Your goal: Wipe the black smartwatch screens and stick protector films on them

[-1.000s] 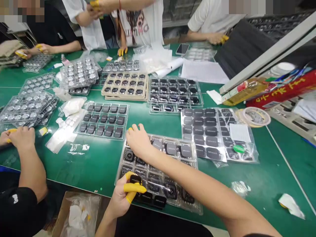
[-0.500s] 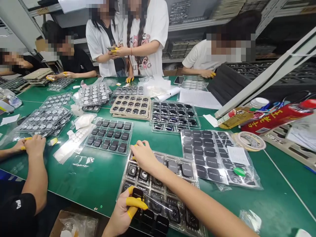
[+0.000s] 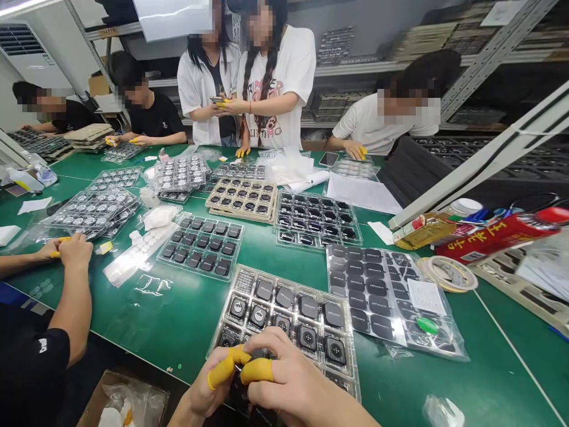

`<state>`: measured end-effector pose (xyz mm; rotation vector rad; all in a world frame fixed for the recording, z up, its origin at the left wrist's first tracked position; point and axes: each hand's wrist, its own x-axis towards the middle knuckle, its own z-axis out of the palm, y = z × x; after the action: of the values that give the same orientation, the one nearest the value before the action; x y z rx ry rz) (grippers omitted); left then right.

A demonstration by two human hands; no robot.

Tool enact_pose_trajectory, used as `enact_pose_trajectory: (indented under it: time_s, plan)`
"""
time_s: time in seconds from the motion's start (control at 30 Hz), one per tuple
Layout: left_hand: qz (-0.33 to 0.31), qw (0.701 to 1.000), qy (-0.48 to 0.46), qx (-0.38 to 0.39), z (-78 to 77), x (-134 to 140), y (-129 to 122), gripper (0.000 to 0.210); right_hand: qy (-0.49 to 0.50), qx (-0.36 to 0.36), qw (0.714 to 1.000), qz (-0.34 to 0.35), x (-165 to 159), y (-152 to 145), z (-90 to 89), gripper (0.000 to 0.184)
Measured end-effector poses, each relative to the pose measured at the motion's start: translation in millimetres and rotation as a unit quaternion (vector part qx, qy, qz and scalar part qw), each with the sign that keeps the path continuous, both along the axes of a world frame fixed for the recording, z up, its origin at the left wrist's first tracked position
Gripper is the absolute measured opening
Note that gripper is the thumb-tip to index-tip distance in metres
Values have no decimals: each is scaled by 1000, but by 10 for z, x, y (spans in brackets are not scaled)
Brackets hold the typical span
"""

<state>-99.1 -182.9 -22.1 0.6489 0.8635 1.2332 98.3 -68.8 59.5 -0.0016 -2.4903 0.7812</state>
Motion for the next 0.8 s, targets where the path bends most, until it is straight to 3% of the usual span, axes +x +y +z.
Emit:
enact_pose_trajectory:
  time_s: [0.1, 0.23, 0.33, 0.47, 0.63, 0.8]
  plan:
    - [-38, 997, 12, -70, 85, -6, -1, 63, -8, 42, 999, 6, -24, -19, -33, 22]
    - [-29, 996, 50, -71, 225, -11, -5, 63, -43, 61, 997, 4, 30, -15, 19, 24]
    - [63, 987, 129, -66, 283, 14, -3, 66, -52, -38, 996, -62, 67, -24, 44, 30]
    - [140, 960, 240, -37, 325, 86, -2, 56, -67, -182, 954, -230, 29, -85, -19, 28]
    - [154, 928, 338, 13, 352, 141, -29, 42, -111, -258, 929, -243, -52, -141, -148, 14]
    - [94, 918, 379, 77, 273, 11, -71, 48, -116, -372, 891, -235, -27, -46, -171, 12]
